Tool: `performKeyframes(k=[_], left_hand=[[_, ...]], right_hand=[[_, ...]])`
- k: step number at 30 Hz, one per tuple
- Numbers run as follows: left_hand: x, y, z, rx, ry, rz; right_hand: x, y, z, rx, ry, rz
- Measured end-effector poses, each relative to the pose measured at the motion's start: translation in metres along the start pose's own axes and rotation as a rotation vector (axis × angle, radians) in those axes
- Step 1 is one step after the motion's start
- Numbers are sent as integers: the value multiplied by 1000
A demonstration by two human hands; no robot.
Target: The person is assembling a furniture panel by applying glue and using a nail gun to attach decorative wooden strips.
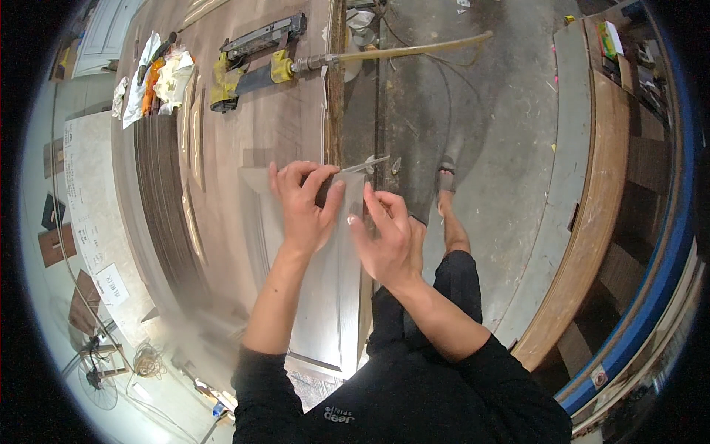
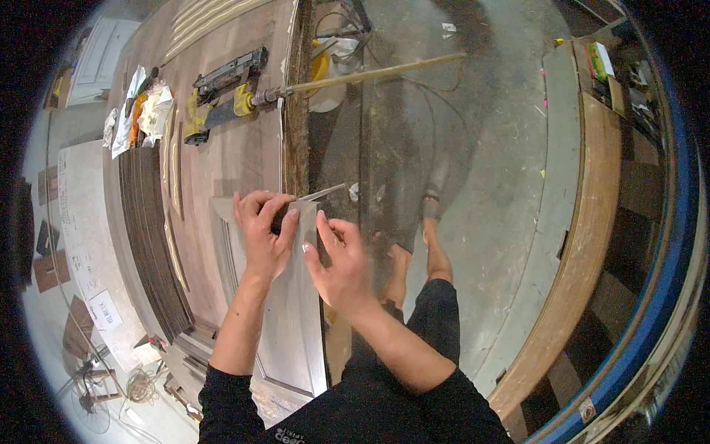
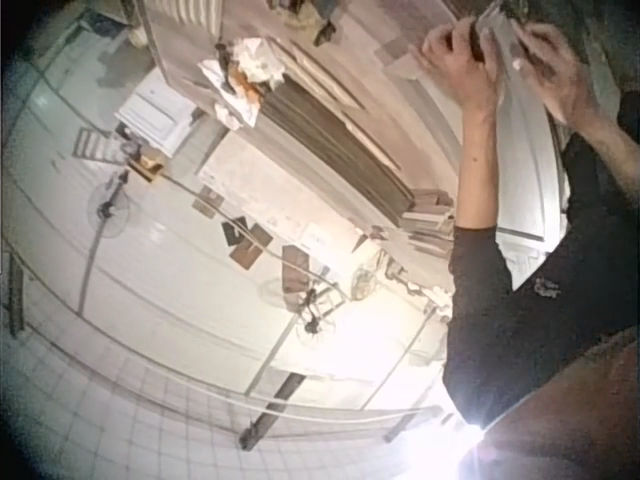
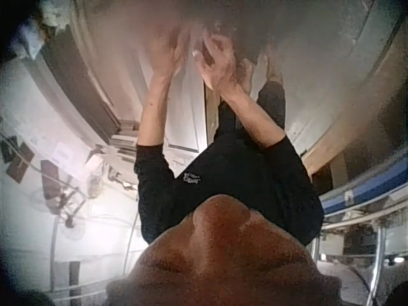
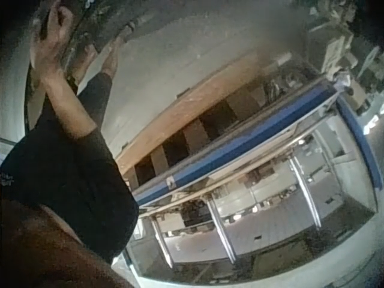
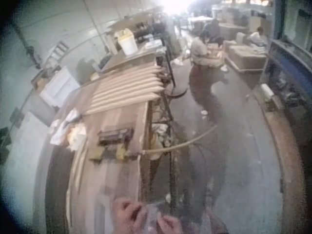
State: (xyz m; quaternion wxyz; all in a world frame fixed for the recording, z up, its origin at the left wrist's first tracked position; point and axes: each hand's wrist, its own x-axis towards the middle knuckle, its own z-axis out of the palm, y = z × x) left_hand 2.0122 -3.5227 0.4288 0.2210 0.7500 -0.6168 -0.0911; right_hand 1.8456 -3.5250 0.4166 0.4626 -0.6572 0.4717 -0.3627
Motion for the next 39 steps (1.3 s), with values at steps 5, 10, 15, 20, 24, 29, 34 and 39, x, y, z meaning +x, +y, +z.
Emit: performKeyframes(k=[5,10,15,20,24,29,34,39], left_hand=[[2,5,-7,-1,-64,-6],[-10,46,-12,56,-108,-159],[-7,49,7,52,-32,-163],[-1,51,9,2,-1,-177],[0,52,6,28,4,-180],[-1,48,10,33,14,-159],[-8,44,9,65,15,-159],[-2,50,11,84,-30,-142]], right_hand=[[15,13,-17,133,-9,37],[129,-5,-27,64,118,-205],[226,-33,53,-95,-175,-639],[264,-40,141,-500,-380,-618],[269,-63,115,-405,-588,-485],[225,-64,-2,334,-307,-424],[147,-24,-107,599,-482,65],[64,36,-133,1002,-398,490]])
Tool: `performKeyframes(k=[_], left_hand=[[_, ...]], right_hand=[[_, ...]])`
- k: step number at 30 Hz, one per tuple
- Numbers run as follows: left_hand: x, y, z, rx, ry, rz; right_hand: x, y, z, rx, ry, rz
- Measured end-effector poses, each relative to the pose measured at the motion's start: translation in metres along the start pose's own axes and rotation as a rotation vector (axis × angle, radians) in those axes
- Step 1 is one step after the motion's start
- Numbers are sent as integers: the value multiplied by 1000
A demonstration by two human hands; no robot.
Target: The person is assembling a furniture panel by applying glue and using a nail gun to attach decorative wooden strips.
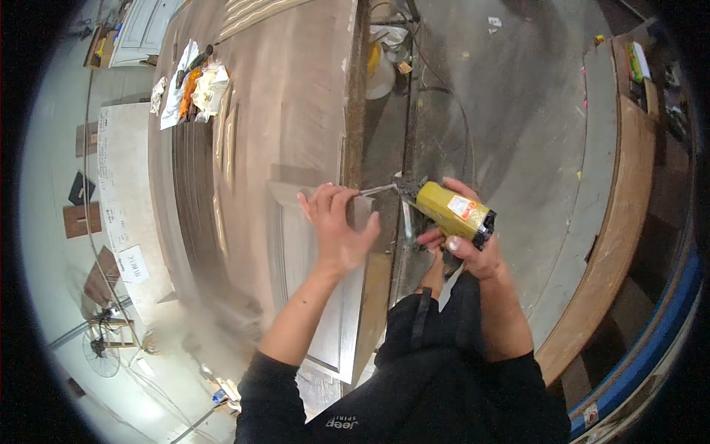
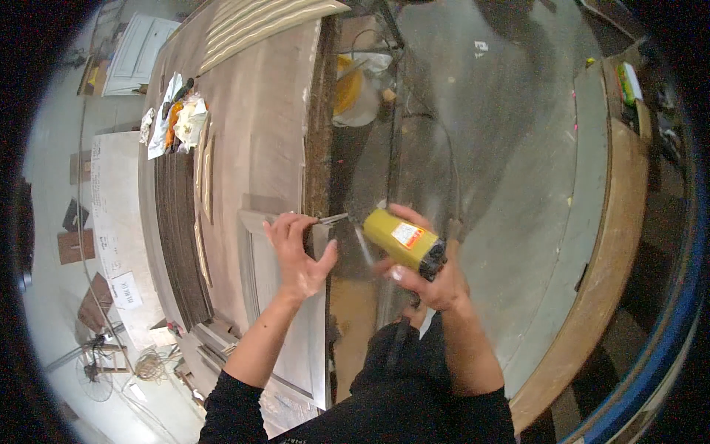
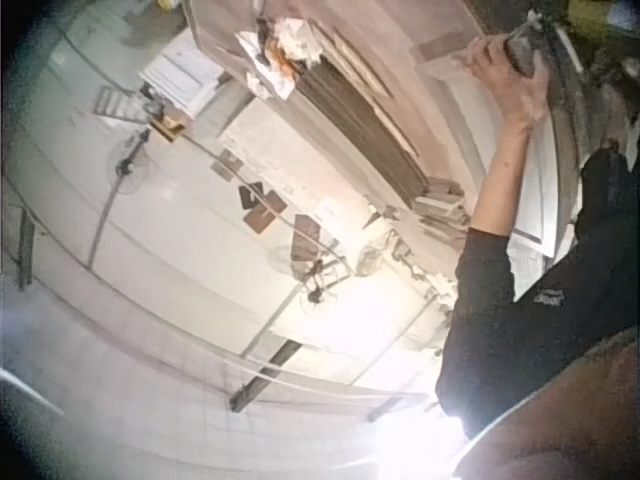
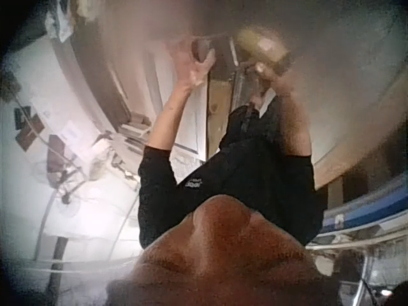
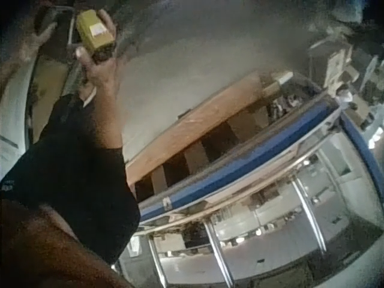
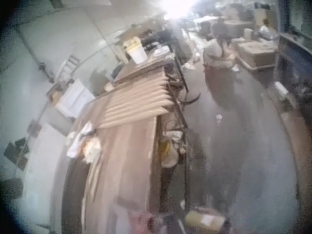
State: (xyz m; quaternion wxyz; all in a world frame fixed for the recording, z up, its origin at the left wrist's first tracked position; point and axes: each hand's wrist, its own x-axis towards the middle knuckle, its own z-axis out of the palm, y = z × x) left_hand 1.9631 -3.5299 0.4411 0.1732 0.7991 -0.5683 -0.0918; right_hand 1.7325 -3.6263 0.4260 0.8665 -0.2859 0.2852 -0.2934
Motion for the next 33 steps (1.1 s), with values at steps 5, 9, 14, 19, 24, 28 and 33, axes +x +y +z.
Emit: performKeyframes(k=[5,9,14,19,24,28,33], left_hand=[[2,1,3,27,-26,17],[1,-4,1,44,-23,19],[2,-7,6,32,-26,29],[2,-7,2,22,-27,31],[1,-7,1,7,-30,36],[1,-8,1,24,-38,44],[2,-5,1,19,-48,36]], right_hand=[[-20,61,-12,245,31,-28],[-15,85,-3,224,14,-98],[-6,106,-15,290,-125,-167],[-2,113,-14,203,-156,-199],[-1,104,-14,250,-152,-145],[-2,106,-15,265,-144,-125],[0,107,-15,285,-154,-155]])
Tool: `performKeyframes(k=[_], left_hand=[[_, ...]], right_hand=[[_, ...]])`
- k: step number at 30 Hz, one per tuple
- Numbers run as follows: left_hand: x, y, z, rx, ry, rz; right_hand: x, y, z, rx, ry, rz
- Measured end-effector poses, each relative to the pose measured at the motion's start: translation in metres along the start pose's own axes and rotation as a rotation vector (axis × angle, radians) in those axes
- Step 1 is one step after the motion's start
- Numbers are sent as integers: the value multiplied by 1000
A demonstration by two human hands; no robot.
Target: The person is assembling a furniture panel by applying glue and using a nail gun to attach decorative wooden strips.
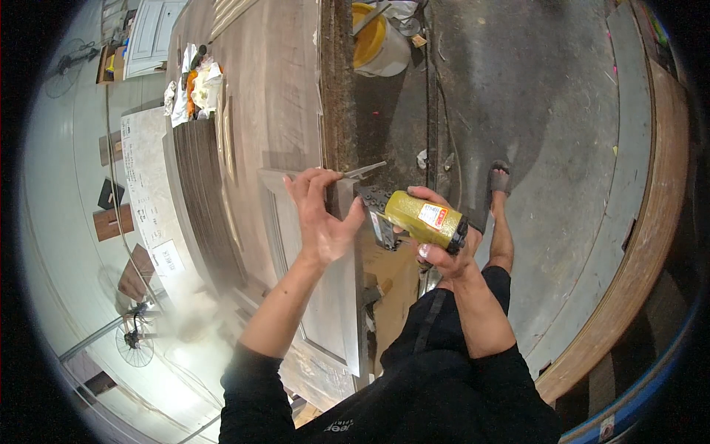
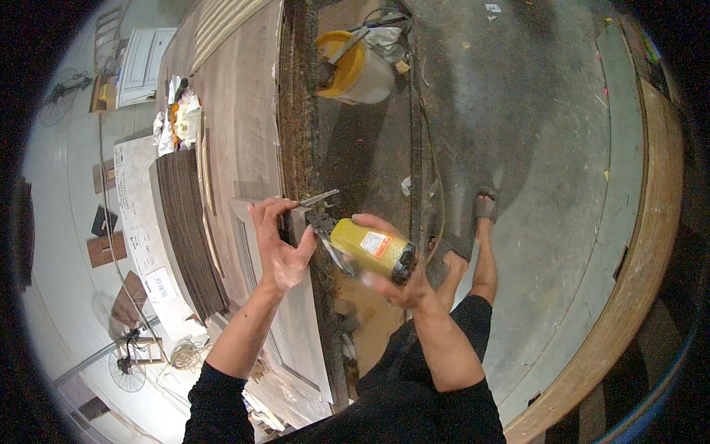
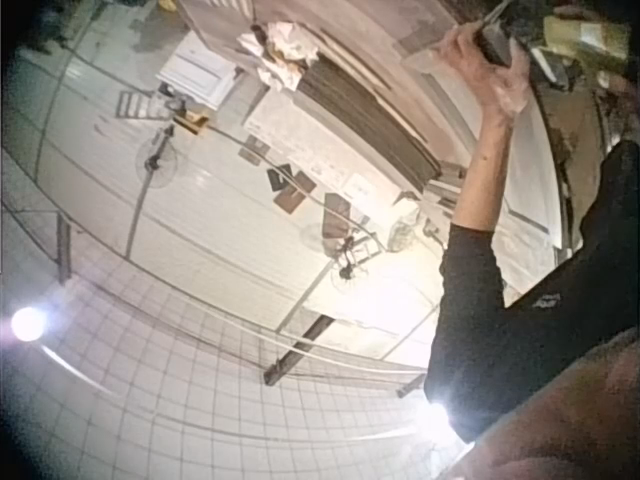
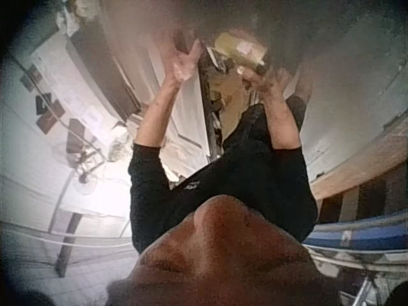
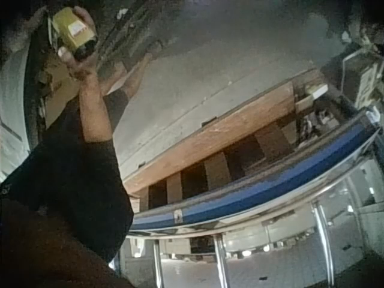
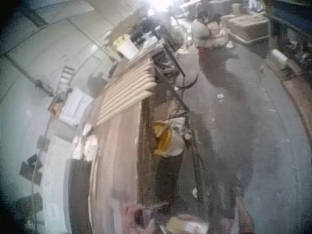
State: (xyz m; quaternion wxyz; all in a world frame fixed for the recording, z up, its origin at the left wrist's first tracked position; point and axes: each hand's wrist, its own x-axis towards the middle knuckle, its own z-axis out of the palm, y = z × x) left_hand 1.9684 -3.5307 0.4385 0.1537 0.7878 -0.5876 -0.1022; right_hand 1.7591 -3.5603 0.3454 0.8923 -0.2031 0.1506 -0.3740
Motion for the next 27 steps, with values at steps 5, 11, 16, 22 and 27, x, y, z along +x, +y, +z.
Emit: performKeyframes(k=[5,11,16,22,27], left_hand=[[-1,-2,0,-20,8,1],[-1,0,2,-1,1,-4],[1,6,1,-9,0,-15],[-6,8,-9,-71,42,-65],[-84,-4,-31,-52,193,-387]], right_hand=[[2,5,0,-30,-13,-54],[0,3,-4,-25,-6,11],[-5,-25,-1,-114,21,22],[33,-98,23,-553,72,-62],[111,-157,110,-1304,-213,-262]])
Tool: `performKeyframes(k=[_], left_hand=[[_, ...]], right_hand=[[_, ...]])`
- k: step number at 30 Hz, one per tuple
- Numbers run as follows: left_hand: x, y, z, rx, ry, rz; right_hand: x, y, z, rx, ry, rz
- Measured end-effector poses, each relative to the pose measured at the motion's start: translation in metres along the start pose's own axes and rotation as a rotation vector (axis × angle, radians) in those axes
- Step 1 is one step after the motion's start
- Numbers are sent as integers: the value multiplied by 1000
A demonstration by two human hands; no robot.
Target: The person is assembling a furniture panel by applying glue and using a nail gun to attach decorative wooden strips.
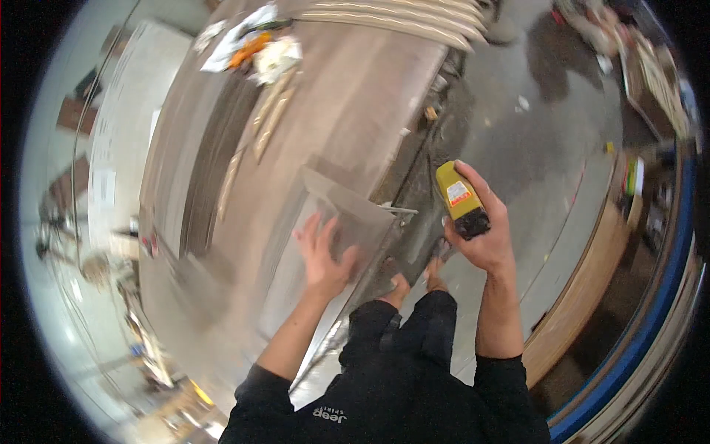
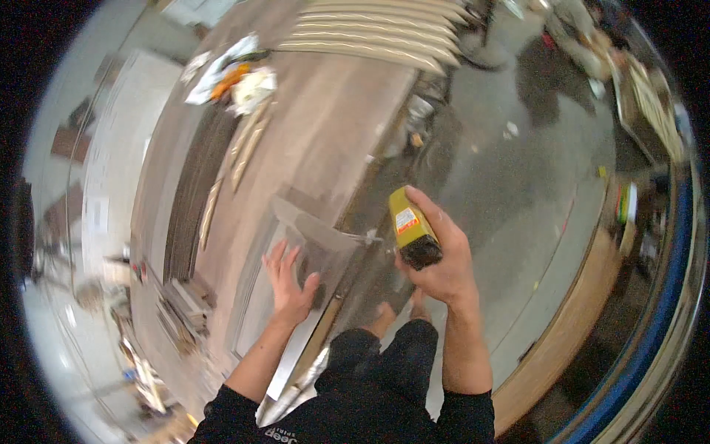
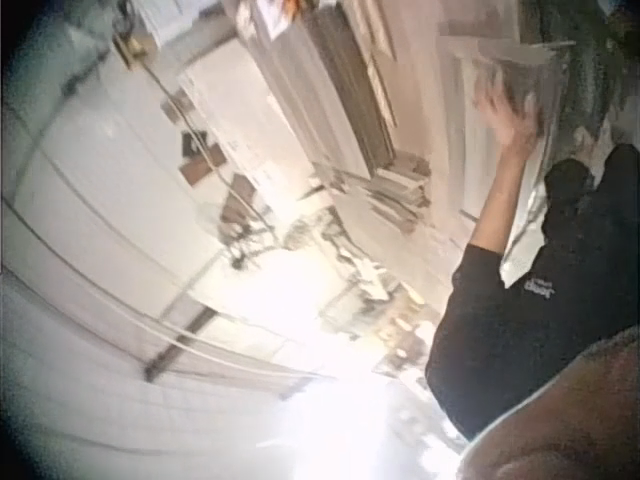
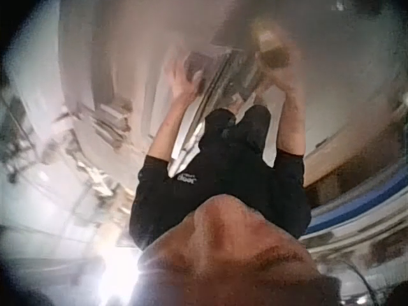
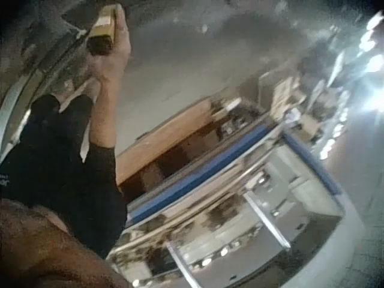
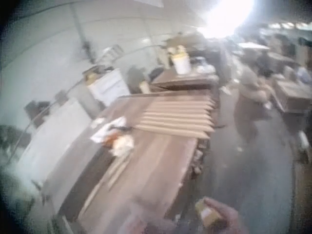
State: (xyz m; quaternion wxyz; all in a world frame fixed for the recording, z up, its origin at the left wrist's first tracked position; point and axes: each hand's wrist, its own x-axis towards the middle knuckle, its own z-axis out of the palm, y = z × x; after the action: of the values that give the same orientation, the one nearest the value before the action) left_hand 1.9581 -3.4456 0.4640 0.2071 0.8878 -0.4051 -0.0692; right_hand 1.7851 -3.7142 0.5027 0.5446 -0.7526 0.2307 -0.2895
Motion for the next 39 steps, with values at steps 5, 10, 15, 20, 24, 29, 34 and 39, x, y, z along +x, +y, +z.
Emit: performKeyframes(k=[5,10,15,20,24,29,34,39], left_hand=[[-158,-88,-33,114,304,-741],[-298,-153,-49,-55,542,-1275],[-331,-158,-29,-76,643,-1236],[-270,-132,-55,-102,669,-1360],[-256,-141,-53,-132,616,-1377],[-168,-122,-77,-352,575,-1154],[-118,-168,-57,-380,549,-1159],[-112,-196,-51,-239,446,-1036]], right_hand=[[94,-47,48,-573,-378,-49],[175,-12,117,-835,-551,-95],[185,6,185,-1122,-408,-457],[120,44,203,-575,-666,-123],[80,36,187,-518,-460,-49],[76,57,96,-417,-333,169],[49,77,51,-407,-236,188],[15,57,68,-315,-271,218]])
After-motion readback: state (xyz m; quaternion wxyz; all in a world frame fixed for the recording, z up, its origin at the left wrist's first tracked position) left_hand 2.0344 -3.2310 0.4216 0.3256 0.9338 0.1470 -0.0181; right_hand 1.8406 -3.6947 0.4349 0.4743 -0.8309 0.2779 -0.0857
